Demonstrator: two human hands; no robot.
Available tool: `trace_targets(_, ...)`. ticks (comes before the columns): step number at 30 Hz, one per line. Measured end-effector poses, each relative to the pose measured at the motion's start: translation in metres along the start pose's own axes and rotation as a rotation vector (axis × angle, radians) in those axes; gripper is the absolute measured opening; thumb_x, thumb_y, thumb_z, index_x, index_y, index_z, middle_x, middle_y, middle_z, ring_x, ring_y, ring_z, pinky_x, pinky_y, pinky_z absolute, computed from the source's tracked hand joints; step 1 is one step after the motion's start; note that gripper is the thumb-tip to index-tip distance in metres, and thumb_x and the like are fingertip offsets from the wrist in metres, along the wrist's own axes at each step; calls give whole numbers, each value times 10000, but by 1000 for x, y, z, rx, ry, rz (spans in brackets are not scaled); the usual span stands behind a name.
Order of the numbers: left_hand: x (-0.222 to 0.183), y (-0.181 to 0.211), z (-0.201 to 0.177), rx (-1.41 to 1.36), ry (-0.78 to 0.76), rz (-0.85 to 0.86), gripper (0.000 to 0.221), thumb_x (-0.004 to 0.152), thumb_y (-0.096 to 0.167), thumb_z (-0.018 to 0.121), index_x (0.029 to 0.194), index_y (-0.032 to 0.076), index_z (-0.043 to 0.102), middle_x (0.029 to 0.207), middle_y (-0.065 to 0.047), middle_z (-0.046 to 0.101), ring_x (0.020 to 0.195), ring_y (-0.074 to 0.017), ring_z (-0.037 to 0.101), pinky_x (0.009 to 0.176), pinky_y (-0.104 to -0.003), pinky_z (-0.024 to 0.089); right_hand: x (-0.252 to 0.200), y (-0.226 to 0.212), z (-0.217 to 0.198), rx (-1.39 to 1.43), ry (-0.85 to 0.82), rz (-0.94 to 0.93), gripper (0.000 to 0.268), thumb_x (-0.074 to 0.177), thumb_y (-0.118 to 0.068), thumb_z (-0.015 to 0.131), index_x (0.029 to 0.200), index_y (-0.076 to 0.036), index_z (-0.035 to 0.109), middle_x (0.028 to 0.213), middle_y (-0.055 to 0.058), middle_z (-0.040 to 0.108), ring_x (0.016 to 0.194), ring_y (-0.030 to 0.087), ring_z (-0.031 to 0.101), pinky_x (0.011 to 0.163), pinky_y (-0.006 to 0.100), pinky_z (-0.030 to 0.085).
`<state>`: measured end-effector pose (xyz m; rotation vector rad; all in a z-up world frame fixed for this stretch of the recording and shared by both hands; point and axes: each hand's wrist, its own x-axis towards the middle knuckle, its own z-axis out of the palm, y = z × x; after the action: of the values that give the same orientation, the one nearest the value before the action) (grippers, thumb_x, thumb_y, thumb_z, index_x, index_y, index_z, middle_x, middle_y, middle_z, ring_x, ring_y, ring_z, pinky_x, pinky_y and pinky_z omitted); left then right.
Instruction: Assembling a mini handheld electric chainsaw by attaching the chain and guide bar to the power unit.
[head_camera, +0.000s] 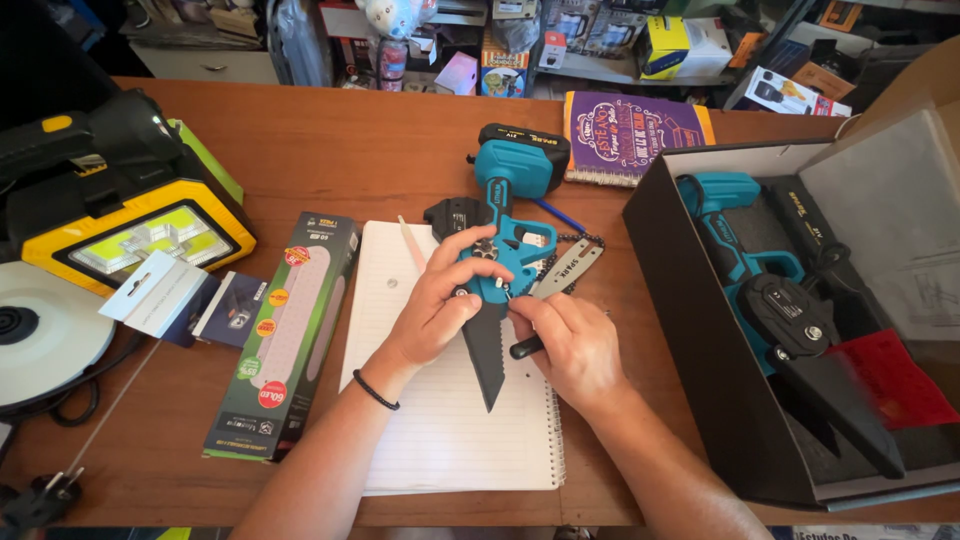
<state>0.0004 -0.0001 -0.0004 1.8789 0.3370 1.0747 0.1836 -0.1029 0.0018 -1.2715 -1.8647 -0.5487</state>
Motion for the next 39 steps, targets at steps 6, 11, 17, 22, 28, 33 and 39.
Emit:
trace_targets(6,0,0,0,9,8,10,419,875,266,523,1237,139,690,1517,-150,459,1459,-350,389,1219,-483,241,3,-3,-5,182,25,143,113,893,-238,777,946,-165,709,635,-37,474,516,173,555,531,272,522)
trace_targets(11,0,1,-1,17,13,19,419,880,267,528,1250,145,682,1504,-148,468,1449,-356,406,1211,-488,257,12,-13,-13,470,-105,537,96,919,-203,765,868,-123,746,582,33,547,538,162,550,533,299,509)
trace_targets(17,1,3,-1,23,10,27,405,888,272,535,1244,139,674,1495,-153,476,1443,-358,416,1207,-495,263,8,-18,-5,711,-157,764,179,969,-208,702,853,-86,763,562,-1,575,617,72,503,534,258,456)
trace_targets(22,1,11,-3,17,-6,-16,389,890,254,550,1238,138,678,1496,-153,475,1429,-369,431,1192,-495,288,-6,-13,8,813,-128,862,201,949,-257,757,815,-109,771,503,-7,560,544,56,474,503,205,435)
trace_targets(28,13,32,-15,100,-37,-107,381,881,187,626,1248,109,687,1432,-183,553,1340,-391,530,1129,-517,368,-11,-7,20,899,-58,909,177,915,-218,792,792,-95,763,475,19,575,522,66,488,497,197,426)
trace_targets(33,27,59,-16,431,-117,-132,252,903,245,727,1144,173,744,1323,-155,644,1178,-416,635,987,-501,504,-18,-4,30,891,-39,898,188,925,-209,787,794,-79,753,539,54,648,575,83,521,529,238,463)
trace_targets(39,45,81,-18,634,-267,-141,169,925,245,697,988,106,771,1190,-160,724,1053,-407,699,891,-486,569,-16,-5,31,953,-18,884,219,946,-221,775,775,-87,749,531,1,616,574,64,528,519,201,425)
